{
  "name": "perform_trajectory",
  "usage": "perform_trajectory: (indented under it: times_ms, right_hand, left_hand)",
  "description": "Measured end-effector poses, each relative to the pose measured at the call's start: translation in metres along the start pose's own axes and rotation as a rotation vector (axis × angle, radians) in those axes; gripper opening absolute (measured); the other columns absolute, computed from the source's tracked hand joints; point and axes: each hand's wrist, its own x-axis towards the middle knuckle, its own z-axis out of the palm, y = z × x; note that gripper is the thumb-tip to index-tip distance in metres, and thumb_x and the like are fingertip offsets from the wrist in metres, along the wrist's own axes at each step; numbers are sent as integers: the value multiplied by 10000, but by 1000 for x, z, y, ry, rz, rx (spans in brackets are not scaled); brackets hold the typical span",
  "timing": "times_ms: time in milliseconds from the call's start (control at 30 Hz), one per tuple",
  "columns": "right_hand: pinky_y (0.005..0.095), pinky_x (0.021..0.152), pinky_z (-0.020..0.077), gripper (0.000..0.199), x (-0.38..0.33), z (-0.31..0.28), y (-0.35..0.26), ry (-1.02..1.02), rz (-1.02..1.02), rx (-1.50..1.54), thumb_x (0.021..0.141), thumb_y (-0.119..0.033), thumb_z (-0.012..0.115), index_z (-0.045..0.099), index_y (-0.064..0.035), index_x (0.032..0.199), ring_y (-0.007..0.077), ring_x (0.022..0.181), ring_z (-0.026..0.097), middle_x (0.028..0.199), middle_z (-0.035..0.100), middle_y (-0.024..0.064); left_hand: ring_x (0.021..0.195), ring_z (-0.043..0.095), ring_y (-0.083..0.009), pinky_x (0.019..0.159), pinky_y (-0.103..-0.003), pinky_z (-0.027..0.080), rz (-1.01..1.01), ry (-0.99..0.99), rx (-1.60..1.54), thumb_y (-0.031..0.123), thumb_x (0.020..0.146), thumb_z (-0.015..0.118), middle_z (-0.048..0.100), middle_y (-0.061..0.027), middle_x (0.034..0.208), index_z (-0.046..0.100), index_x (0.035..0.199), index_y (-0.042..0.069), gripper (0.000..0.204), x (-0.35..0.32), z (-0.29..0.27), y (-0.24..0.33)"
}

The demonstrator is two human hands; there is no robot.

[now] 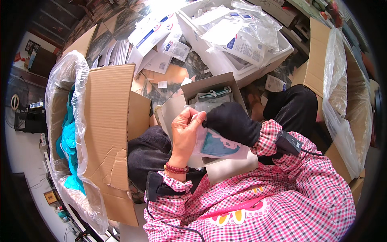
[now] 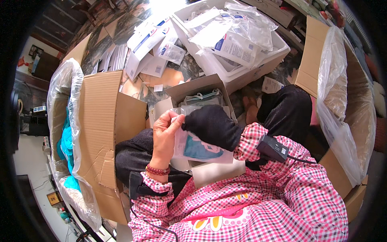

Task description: Packing teal face masks into small cardboard boxes.

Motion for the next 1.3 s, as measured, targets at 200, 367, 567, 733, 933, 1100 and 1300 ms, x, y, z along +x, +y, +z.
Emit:
perform_trajectory:
  times_ms: [200, 367, 567, 733, 933, 1100, 1300]
  right_hand:
    - [423, 508, 407, 132, -28, 4, -65, -137, -499, 37, 734, -211, 668, 594, -126, 803, 251, 554, 536, 653, 520, 55]
    - [437, 507, 473, 179, -26, -4, -70, -273, -498, 35, 799, -305, 696, 685, -132, 844, 289, 560, 613, 625, 586, 70]
    - [425, 612, 529, 116, 3, -21, -19, -322, -201, -183, 805, -228, 718, 701, -114, 819, 320, 693, 687, 738, 675, 106]
    - [440, 721, 514, 133, -7, -6, 25, -175, -30, -290, 781, -190, 746, 705, -116, 883, 325, 805, 662, 854, 658, 113]
    - [452, 749, 508, 137, -13, 9, 34, -219, -22, -144, 760, -157, 761, 706, -107, 876, 325, 863, 652, 856, 637, 121]
    - [444, 776, 505, 148, -10, 13, 37, -165, -47, -244, 749, -146, 761, 711, -103, 882, 329, 908, 643, 964, 660, 120]
    - [455, 801, 504, 215, -20, 43, 69, -174, 43, -331, 719, -202, 771, 716, -82, 888, 354, 919, 642, 1033, 672, 150]
  left_hand:
    - [515, 520, -215, 539, -370, 423, 142, 465, 658, 144, 908, 699, 572, -101, 605, 557, 731, 22, 257, 22, -30, -19]
    - [796, 648, -326, 726, -422, 511, 258, 223, 852, 141, 878, 708, 660, -145, 867, 615, 926, 8, 170, 23, -20, -12]
    - [968, 650, -394, 824, -466, 519, 350, 18, 1009, 126, 848, 719, 672, -203, 1054, 606, 1101, 1, 305, 31, -4, -25]
    - [929, 658, -397, 811, -461, 520, 229, -92, 1033, 100, 807, 735, 676, -221, 948, 625, 1085, -4, 316, 30, -2, -30]
    - [887, 662, -389, 779, -453, 533, 203, -48, 1133, 100, 780, 756, 639, -199, 974, 664, 995, 8, 251, 16, -6, -37]
    - [929, 665, -370, 791, -456, 538, 121, -128, 1292, 155, 798, 749, 624, -173, 1030, 675, 975, 20, 234, 17, 0, -37]
    - [873, 679, -340, 739, -428, 559, 315, -139, 1453, 102, 752, 703, 634, -160, 1017, 700, 932, 50, 187, 15, 7, -56]
